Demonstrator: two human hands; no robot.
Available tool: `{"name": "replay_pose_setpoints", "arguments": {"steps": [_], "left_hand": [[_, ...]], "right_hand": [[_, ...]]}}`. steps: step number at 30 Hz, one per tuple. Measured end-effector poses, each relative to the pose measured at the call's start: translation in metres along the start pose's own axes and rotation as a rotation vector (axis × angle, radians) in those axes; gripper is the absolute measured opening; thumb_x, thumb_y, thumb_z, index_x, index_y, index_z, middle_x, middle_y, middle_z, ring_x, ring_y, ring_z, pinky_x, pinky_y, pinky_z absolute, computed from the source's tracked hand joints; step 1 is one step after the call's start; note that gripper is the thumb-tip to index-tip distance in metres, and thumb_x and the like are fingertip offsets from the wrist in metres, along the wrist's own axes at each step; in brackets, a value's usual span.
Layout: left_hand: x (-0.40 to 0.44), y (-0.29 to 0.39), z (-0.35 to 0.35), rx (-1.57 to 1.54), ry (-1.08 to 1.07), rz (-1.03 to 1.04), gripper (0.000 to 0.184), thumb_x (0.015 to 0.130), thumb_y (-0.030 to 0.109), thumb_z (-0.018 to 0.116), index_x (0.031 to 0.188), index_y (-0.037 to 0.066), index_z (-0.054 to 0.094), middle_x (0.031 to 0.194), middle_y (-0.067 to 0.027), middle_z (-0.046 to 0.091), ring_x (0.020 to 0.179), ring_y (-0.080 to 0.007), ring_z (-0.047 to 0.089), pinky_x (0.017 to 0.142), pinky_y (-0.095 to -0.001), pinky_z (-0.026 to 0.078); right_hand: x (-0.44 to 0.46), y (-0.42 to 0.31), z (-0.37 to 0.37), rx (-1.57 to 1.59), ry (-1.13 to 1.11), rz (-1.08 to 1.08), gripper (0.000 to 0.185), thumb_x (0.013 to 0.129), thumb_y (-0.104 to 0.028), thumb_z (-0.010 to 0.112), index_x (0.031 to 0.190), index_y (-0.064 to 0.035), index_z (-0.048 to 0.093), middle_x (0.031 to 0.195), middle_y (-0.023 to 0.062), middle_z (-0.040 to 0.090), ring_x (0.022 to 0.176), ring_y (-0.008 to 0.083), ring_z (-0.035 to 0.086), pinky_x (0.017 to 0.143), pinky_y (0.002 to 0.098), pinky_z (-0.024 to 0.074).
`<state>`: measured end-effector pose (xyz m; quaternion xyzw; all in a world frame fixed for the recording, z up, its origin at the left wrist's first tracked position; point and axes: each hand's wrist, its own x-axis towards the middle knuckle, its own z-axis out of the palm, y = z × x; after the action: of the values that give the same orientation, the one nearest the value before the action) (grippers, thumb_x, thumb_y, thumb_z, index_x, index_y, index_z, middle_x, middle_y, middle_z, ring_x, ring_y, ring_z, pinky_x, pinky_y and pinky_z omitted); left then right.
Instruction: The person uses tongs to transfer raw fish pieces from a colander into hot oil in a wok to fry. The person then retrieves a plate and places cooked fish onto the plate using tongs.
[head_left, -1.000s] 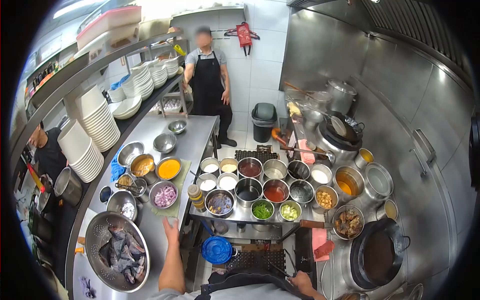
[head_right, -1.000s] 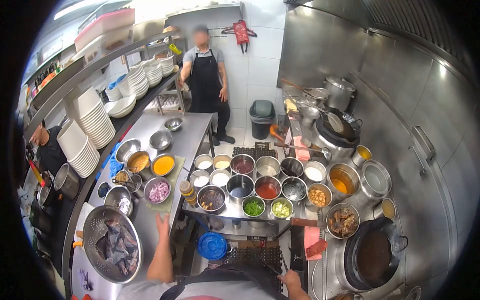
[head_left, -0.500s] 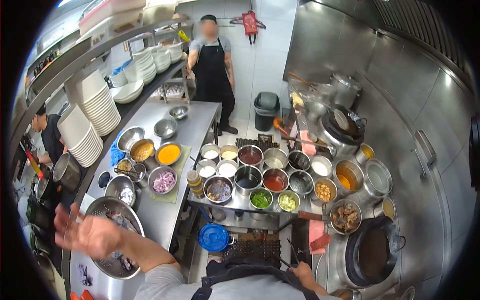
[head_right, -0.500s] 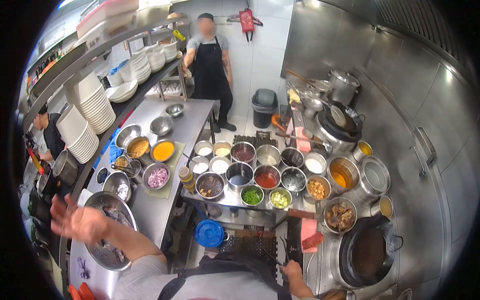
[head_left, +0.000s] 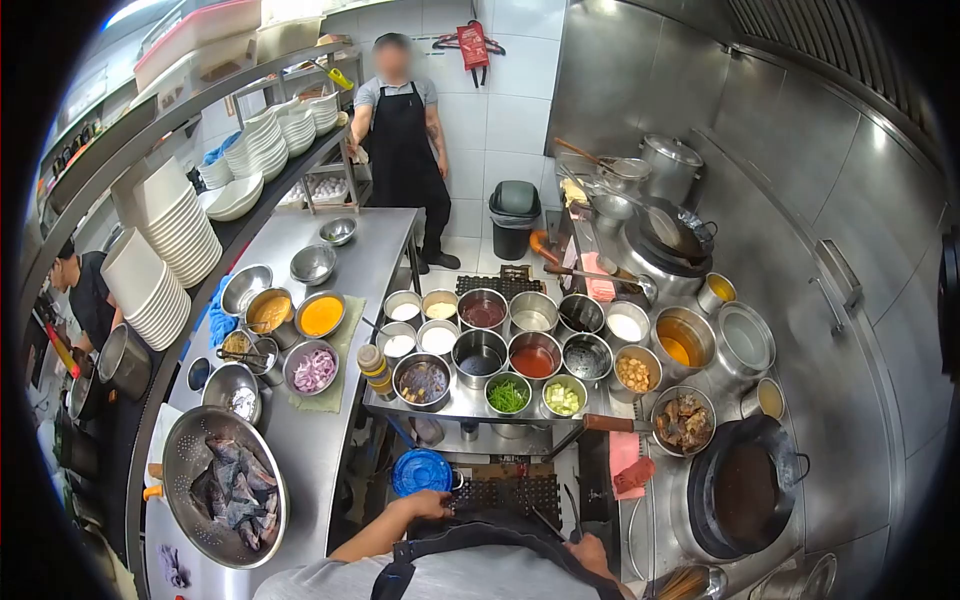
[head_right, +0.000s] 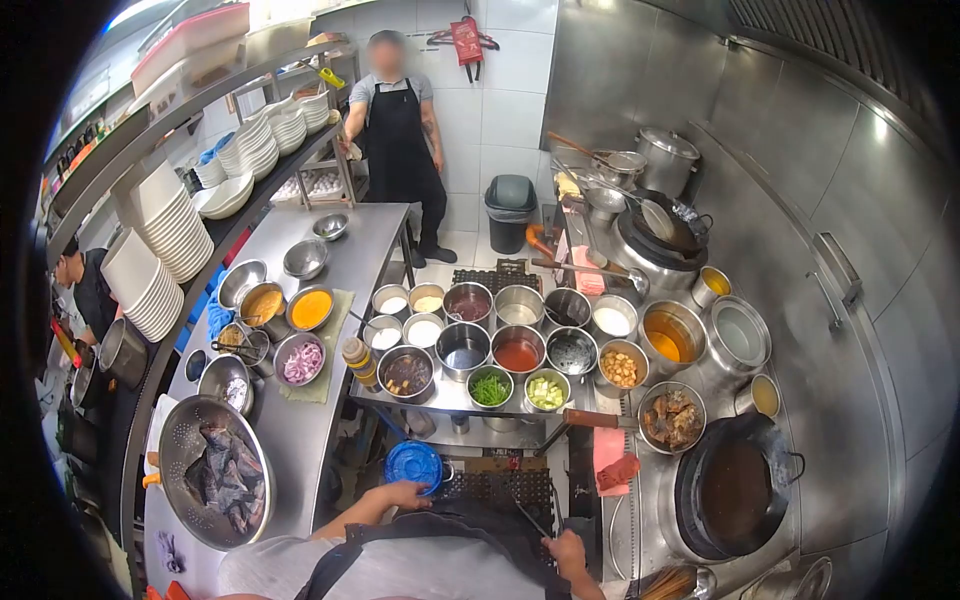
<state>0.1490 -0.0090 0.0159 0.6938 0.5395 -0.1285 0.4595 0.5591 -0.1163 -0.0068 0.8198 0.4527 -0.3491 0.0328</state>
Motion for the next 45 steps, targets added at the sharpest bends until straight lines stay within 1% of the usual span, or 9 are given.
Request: {"name": "replay_pose_setpoints", "arguments": {"steps": [3, 7, 10, 13, 14, 16, 40, 43, 45], "left_hand": [[0.013, -0.042, -0.021, 0.009, 0.183, -0.008, 0.066, 0.082, 0.040, 0.066, 0.134, 0.003, 0.051, 0.129, -0.0228, 0.058, 0.119, -0.0369, 0.056, 0.102, -0.0427, 0.043], [-0.011, -0.065, -0.070, -0.210, 0.885, -0.049, 0.057, 0.077, 0.026, 0.069, 0.126, 0.001, 0.057, 0.125, -0.0229, 0.060, 0.117, -0.0385, 0.056, 0.102, -0.0424, 0.044], [-0.025, -0.094, -0.081, -0.166, 1.206, -0.180, 0.051, 0.078, 0.021, 0.068, 0.122, -0.002, 0.057, 0.122, -0.0229, 0.059, 0.116, -0.0380, 0.055, 0.104, -0.0411, 0.041], [-0.042, -0.118, -0.067, 0.063, 1.159, -0.600, 0.073, 0.076, 0.026, 0.069, 0.138, 0.000, 0.041, 0.146, -0.0207, 0.038, 0.138, -0.0382, 0.032, 0.110, -0.0633, 0.023], [-0.051, -0.126, -0.056, 0.067, 1.158, -0.598, 0.073, 0.076, 0.026, 0.069, 0.138, 0.000, 0.041, 0.146, -0.0207, 0.038, 0.138, -0.0382, 0.032, 0.110, -0.0633, 0.023], [-0.065, -0.148, -0.036, 0.148, 1.083, -0.611, 0.086, 0.075, 0.029, 0.068, 0.146, 0.002, 0.028, 0.155, -0.0177, 0.023, 0.146, -0.0360, 0.014, 0.110, -0.0691, 0.013], [-0.061, -0.155, -0.036, 0.230, 1.044, -0.692, 0.083, 0.078, 0.030, 0.061, 0.149, 0.003, 0.026, 0.157, -0.0138, 0.021, 0.148, -0.0333, 0.011, 0.113, -0.0652, 0.011], [-0.063, -0.154, -0.038, 0.228, 1.041, -0.688, 0.083, 0.078, 0.030, 0.061, 0.149, 0.003, 0.026, 0.157, -0.0139, 0.022, 0.147, -0.0335, 0.011, 0.113, -0.0655, 0.011], [-0.062, -0.154, -0.038, 0.230, 1.038, -0.686, 0.083, 0.078, 0.029, 0.061, 0.149, 0.003, 0.026, 0.157, -0.0140, 0.022, 0.147, -0.0337, 0.011, 0.113, -0.0657, 0.011]], "right_hand": [[0.004, 0.012, 0.009, -0.031, -0.036, 0.023, 0.061, 0.067, -0.041, 0.082, 0.103, 0.0049, 0.066, 0.109, 0.0269, 0.065, 0.108, 0.0402, 0.061, 0.092, 0.0456, 0.0492], [0.007, 0.015, 0.015, -0.044, -0.015, 0.031, 0.059, 0.070, -0.044, 0.080, 0.101, 0.0051, 0.068, 0.106, 0.0278, 0.066, 0.105, 0.0406, 0.063, 0.091, 0.0460, 0.0498], [0.009, 0.011, 0.015, -0.030, -0.009, 0.071, 0.060, 0.069, -0.045, 0.081, 0.100, 0.0051, 0.068, 0.107, 0.0274, 0.066, 0.105, 0.0399, 0.063, 0.090, 0.0456, 0.0502], [0.012, 0.006, 0.012, -0.016, -0.080, 0.059, 0.062, 0.068, -0.045, 0.082, 0.101, 0.0047, 0.068, 0.108, 0.0267, 0.066, 0.106, 0.0394, 0.063, 0.090, 0.0453, 0.0504], [0.012, 0.004, 0.014, -0.024, -0.045, 0.054, 0.062, 0.068, -0.045, 0.083, 0.102, 0.0044, 0.067, 0.109, 0.0264, 0.066, 0.106, 0.0392, 0.063, 0.090, 0.0453, 0.0504], [0.012, -0.003, 0.012, -0.027, -0.006, 0.051, 0.062, 0.068, -0.045, 0.083, 0.103, 0.0042, 0.067, 0.109, 0.0262, 0.066, 0.106, 0.0389, 0.063, 0.090, 0.0453, 0.0504], [0.027, -0.061, 0.008, -0.160, 0.001, -0.087, 0.063, 0.070, -0.047, 0.081, 0.100, 0.0051, 0.065, 0.108, 0.0270, 0.066, 0.104, 0.0406, 0.063, 0.089, 0.0471, 0.0500], [0.023, -0.059, 0.006, -0.140, -0.084, -0.017, 0.066, 0.071, -0.044, 0.080, 0.114, 0.0033, 0.061, 0.116, 0.0246, 0.063, 0.112, 0.0381, 0.060, 0.095, 0.0456, 0.0490], [0.024, -0.046, 0.013, -0.137, -0.001, -0.088, 0.064, 0.070, -0.047, 0.081, 0.101, 0.0056, 0.065, 0.109, 0.0270, 0.065, 0.105, 0.0401, 0.063, 0.090, 0.0465, 0.0503]]}}
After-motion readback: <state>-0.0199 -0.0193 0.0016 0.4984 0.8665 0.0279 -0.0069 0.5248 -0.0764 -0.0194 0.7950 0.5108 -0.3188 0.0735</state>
